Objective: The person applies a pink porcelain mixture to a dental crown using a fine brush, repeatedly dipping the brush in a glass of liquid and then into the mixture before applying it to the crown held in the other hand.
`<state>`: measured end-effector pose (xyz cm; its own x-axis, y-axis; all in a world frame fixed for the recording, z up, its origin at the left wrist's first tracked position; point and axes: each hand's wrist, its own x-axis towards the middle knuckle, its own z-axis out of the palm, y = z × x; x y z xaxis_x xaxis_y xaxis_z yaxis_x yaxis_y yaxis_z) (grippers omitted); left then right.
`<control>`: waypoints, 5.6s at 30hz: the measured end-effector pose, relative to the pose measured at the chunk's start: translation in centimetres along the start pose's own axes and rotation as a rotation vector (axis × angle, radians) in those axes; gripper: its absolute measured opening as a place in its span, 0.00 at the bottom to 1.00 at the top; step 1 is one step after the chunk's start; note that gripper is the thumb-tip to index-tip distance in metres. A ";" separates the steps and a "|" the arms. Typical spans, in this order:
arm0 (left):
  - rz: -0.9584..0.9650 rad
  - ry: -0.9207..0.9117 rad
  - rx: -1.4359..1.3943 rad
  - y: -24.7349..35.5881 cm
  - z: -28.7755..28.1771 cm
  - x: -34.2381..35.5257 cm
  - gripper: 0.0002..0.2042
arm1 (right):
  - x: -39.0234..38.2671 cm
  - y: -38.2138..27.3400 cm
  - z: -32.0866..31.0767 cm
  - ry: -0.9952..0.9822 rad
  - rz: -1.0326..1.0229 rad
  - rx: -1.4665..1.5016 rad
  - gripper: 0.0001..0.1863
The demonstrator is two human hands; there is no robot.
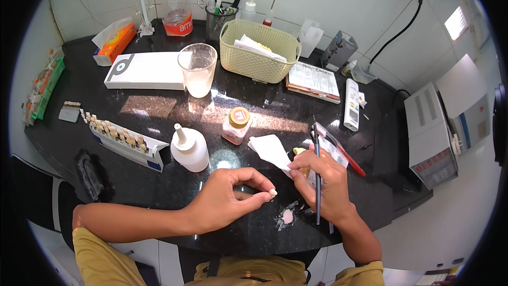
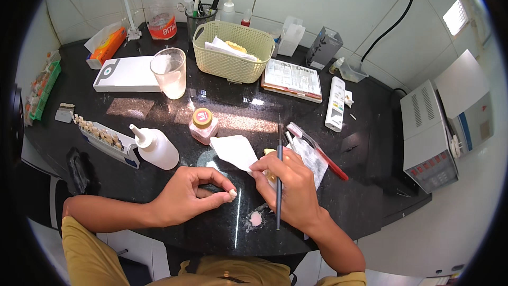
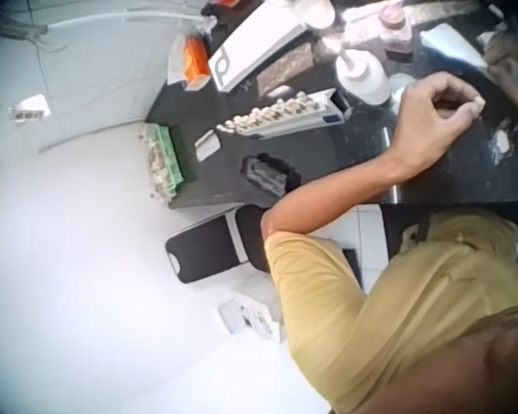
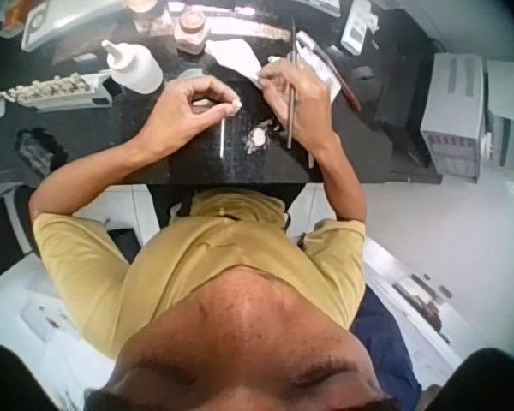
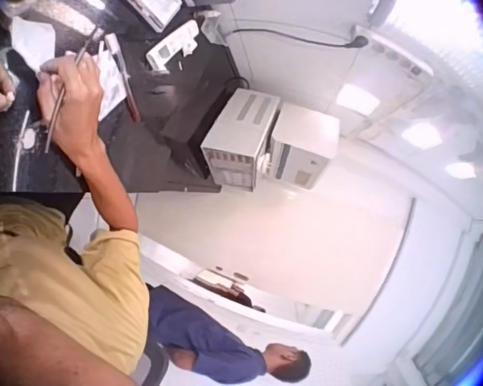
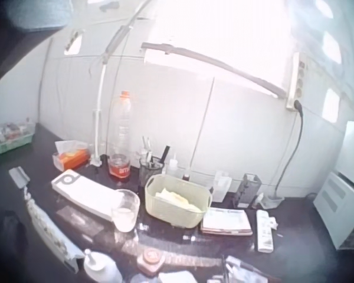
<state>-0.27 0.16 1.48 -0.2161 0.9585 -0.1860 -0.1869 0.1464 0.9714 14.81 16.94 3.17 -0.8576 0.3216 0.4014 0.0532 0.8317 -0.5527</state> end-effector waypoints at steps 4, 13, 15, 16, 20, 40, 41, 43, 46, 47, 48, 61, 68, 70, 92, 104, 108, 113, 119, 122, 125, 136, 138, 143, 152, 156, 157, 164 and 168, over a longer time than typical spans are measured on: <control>-0.056 -0.022 0.035 0.3 -0.1 0.2 0.09 | -0.3 -0.4 -0.4 -0.008 -0.045 0.020 0.09; 0.004 0.015 0.131 0.1 0.0 0.4 0.12 | -0.8 -0.4 -0.7 -0.096 -0.124 0.081 0.15; -0.009 0.011 0.164 0.4 -0.1 0.4 0.13 | -0.9 -0.3 -0.6 -0.110 -0.128 0.074 0.15; 0.005 0.018 0.151 0.2 -0.1 0.4 0.13 | -0.9 -0.3 -0.5 -0.117 -0.131 0.072 0.15; 0.019 0.030 0.124 -0.1 0.1 0.4 0.14 | -1.0 -0.3 -0.5 -0.146 -0.139 0.063 0.16; 0.072 0.029 0.114 -1.0 0.4 0.2 0.11 | -0.6 -0.8 -0.5 -0.012 -0.139 -0.008 0.14; 0.081 0.028 0.077 -1.3 0.5 0.1 0.10 | -0.5 -0.5 -0.4 0.024 -0.132 -0.018 0.13; 0.152 0.006 0.085 -1.5 0.6 0.1 0.08 | -0.2 0.2 -0.1 0.101 -0.114 -0.040 0.13; 0.347 0.002 0.209 -1.1 0.7 -0.2 0.09 | -0.2 0.5 0.0 0.122 -0.120 -0.041 0.12; 0.430 0.006 0.252 -1.0 0.7 -0.2 0.09 | -0.3 0.6 0.1 0.125 -0.125 -0.037 0.12; 0.515 0.009 0.294 -1.1 0.6 0.0 0.10 | -0.3 0.6 0.0 0.126 -0.127 -0.041 0.12; 0.677 0.061 0.307 -0.8 0.5 -0.2 0.11 | -0.8 0.2 -1.2 0.244 -0.003 -0.010 0.05; 0.303 0.046 -0.121 -1.1 0.3 -0.2 0.09 | -1.3 1.4 -3.3 0.176 0.323 -0.221 0.13; 0.222 0.053 -0.174 -1.0 0.1 0.0 0.09 | -1.3 1.5 -3.1 0.081 0.396 -0.230 0.16; 0.056 0.018 -0.237 -1.1 -0.2 0.8 0.10 | -1.8 2.3 -1.9 0.076 0.399 0.204 0.14; -0.039 -0.052 -0.474 -0.6 -0.6 1.0 0.06 | -0.7 1.5 -3.3 -0.007 0.680 0.888 0.23; -0.059 -0.077 -0.553 -0.9 -1.0 1.1 0.07 | -0.6 0.6 -3.4 -0.062 0.692 1.171 0.27; -0.086 -0.068 -0.626 -1.3 -1.3 1.3 0.07 | -0.6 0.4 -3.0 -0.148 0.692 1.402 0.32; -0.094 -0.083 -0.646 -1.5 -1.3 1.4 0.08 | -0.9 -0.2 -2.2 -0.153 0.738 1.290 0.36; -0.103 -0.080 -0.640 -1.4 -1.3 1.2 0.08 | -1.1 -0.7 -1.5 -0.131 0.670 1.132 0.38; -0.108 -0.066 -0.615 -1.4 -1.1 1.2 0.08 | -1.4 -1.5 -1.1 -0.129 0.569 1.023 0.39; -0.123 -0.063 -0.617 -1.7 -1.1 1.1 0.09 | -1.6 -1.8 -0.4 -0.196 0.580 1.033 0.36; -0.116 -0.059 -0.608 -1.7 -1.0 1.1 0.09 | -1.5 -2.0 -0.5 -0.191 0.581 1.013 0.36; -0.085 -0.049 -0.549 -1.7 -0.9 1.0 0.09 | -1.7 -2.1 -0.3 -0.173 0.497 0.970 0.36; -0.024 -0.070 -0.471 -1.7 -1.0 1.0 0.09 | -2.2 -2.2 -0.1 -0.147 0.369 0.845 0.35; 0.000 -0.072 -0.416 -1.6 -1.1 1.0 0.10 | -2.1 -2.2 -0.1 -0.146 0.334 0.796 0.34; 0.011 -0.075 -0.411 -1.6 -1.1 0.9 0.10 | -2.1 -2.2 -0.1 -0.141 0.326 0.789 0.34; 0.035 -0.090 -0.387 -1.6 -1.1 0.9 0.10 | -2.3 -2.3 -0.2 -0.149 0.311 0.741 0.34; 0.034 -0.099 -0.374 -1.5 -1.1 0.9 0.10 | -2.5 -2.2 -0.2 -0.148 0.325 0.739 0.35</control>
<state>-1.27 0.56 -0.36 -0.1378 0.9829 -0.1220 -0.5217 0.0327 0.8525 16.88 14.42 3.48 -0.9188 0.3890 0.0665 0.0040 0.1775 -0.9841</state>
